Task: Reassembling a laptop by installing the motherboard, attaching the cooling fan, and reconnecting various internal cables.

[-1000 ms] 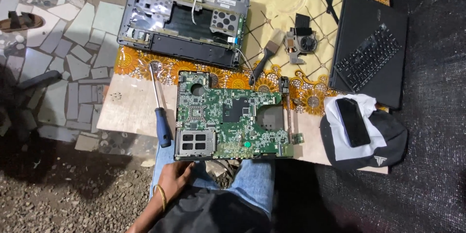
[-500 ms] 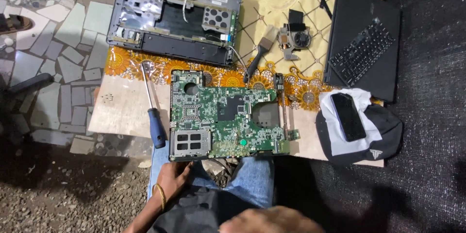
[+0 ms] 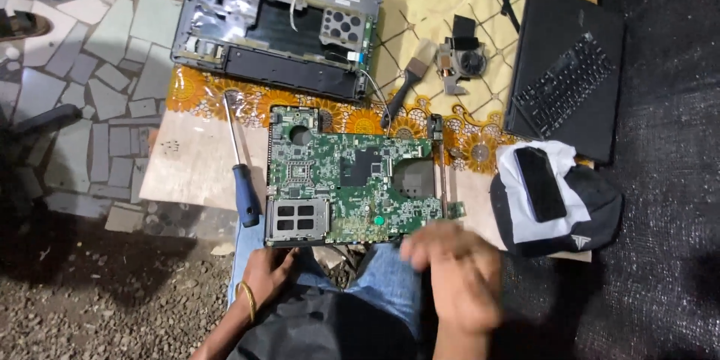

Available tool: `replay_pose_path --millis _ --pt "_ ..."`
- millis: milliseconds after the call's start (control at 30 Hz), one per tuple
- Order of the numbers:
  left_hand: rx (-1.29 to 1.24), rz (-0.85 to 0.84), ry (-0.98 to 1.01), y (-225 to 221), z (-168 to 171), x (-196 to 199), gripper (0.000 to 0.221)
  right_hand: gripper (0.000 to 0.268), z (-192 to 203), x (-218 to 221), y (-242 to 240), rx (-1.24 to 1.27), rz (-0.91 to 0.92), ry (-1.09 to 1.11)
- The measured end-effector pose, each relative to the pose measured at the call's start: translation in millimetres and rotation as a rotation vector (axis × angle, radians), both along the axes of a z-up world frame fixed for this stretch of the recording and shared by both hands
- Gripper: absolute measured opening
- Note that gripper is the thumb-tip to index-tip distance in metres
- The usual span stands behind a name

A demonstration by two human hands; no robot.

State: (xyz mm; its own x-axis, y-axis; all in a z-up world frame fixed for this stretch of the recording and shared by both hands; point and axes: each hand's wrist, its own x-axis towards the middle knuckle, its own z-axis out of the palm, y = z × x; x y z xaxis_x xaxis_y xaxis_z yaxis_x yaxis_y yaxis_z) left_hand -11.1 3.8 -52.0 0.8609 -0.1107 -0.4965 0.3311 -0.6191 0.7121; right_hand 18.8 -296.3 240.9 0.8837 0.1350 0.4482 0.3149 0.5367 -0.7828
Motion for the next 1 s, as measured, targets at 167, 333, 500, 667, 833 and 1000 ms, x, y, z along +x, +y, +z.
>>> replay_pose_path --millis 167,333,500,667,833,1000 --pt "0.007 0.01 0.064 -3 14 5 0.056 0.016 -66 -5 -42 -0.073 -0.557 0.596" --pt "-0.009 0.018 0.048 -1 15 5 0.053 0.013 -79 43 -86 -0.129 -0.665 0.691" --pt "-0.007 0.002 0.083 -2 8 5 0.045 0.031 -109 160 -129 -0.585 -0.821 0.708" --pt "-0.038 0.095 0.15 -1 2 7 0.032 0.039 -147 257 -163 -1.239 -1.126 0.311" --pt "-0.044 0.148 0.046 5 -31 4 0.023 0.066 -155 278 -137 -1.531 -1.075 0.732" --pt "-0.085 0.153 0.054 10 -27 7 0.026 0.062 -152 265 -127 -1.565 -1.013 0.736"
